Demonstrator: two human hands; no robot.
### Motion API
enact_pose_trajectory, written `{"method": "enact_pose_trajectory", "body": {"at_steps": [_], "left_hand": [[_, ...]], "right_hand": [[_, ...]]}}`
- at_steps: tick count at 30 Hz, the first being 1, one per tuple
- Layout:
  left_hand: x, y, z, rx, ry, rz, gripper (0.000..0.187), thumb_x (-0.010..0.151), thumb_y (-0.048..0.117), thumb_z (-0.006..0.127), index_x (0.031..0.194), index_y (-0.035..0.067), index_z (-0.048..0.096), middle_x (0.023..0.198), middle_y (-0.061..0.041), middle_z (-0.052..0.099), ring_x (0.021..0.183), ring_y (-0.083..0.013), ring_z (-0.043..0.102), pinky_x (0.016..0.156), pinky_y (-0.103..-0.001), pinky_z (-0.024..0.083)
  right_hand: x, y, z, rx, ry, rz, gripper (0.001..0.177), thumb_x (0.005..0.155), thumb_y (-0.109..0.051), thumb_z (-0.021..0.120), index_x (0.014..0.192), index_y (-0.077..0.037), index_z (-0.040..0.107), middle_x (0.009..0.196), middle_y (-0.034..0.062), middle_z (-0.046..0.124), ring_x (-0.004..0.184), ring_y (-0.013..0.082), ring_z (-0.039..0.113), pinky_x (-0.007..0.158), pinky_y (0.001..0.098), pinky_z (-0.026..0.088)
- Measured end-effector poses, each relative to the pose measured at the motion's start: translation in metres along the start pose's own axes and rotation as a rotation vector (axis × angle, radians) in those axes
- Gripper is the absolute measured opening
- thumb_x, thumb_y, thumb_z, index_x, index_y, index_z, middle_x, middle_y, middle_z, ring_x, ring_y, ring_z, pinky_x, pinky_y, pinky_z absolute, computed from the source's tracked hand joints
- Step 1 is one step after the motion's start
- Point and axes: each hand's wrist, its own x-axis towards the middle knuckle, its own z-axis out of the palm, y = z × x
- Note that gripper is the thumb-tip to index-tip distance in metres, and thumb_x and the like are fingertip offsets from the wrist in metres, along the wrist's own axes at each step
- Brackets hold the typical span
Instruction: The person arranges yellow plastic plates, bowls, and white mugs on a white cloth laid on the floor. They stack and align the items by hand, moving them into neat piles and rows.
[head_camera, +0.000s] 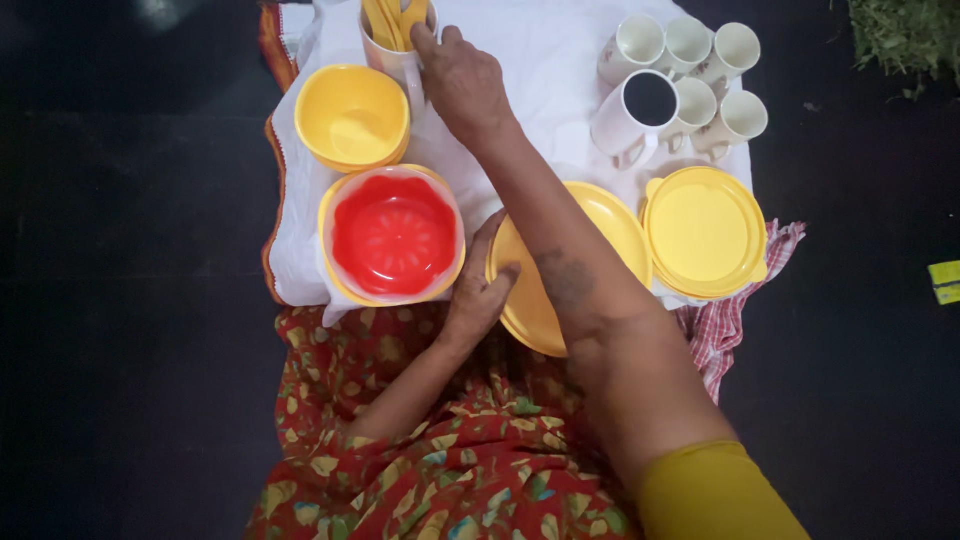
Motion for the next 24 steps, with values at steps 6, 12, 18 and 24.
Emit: {"method": "enact_pose_trajectory", "body": {"at_steps": [6, 12, 18, 24], "left_hand": [[0.001, 0.004, 0.000, -0.082, -0.020, -0.005, 0.067, 0.094, -0.001, 0.059, 0.157, 0.004, 0.035, 0.157, -0.014, 0.045, 0.146, -0.0236, 0.043, 0.122, -0.036, 0.034], [-0.001, 0.005, 0.001, -0.147, -0.021, -0.040, 0.067, 0.095, -0.001, 0.056, 0.158, 0.005, 0.034, 0.152, -0.013, 0.051, 0.138, -0.0212, 0.049, 0.118, -0.034, 0.040], [-0.001, 0.007, 0.001, -0.086, -0.004, 0.007, 0.067, 0.095, -0.003, 0.056, 0.158, 0.005, 0.036, 0.151, -0.014, 0.050, 0.138, -0.0202, 0.049, 0.117, -0.033, 0.039], [-0.001, 0.007, 0.002, -0.137, -0.011, -0.039, 0.067, 0.095, -0.002, 0.055, 0.158, 0.006, 0.035, 0.148, -0.013, 0.052, 0.135, -0.0199, 0.051, 0.116, -0.033, 0.041]], "right_hand": [[-0.012, 0.037, 0.006, 0.033, 0.034, 0.057, 0.031, 0.085, -0.012, 0.073, 0.112, -0.010, 0.058, 0.104, 0.0195, 0.061, 0.084, 0.0403, 0.067, 0.072, 0.0494, 0.055], [-0.047, 0.101, -0.059, -0.071, 0.085, 0.062, 0.032, 0.078, -0.015, 0.082, 0.107, -0.011, 0.069, 0.100, 0.0175, 0.064, 0.087, 0.0417, 0.064, 0.074, 0.0520, 0.050], [-0.064, 0.136, -0.105, -0.331, 0.156, -0.007, 0.028, 0.072, -0.018, 0.086, 0.097, -0.013, 0.074, 0.091, 0.0091, 0.066, 0.092, 0.0331, 0.058, 0.078, 0.0474, 0.043], [-0.076, 0.154, -0.088, -0.342, 0.175, 0.072, 0.028, 0.071, -0.016, 0.084, 0.098, -0.014, 0.075, 0.094, 0.0097, 0.065, 0.096, 0.0353, 0.055, 0.080, 0.0472, 0.044]]}}
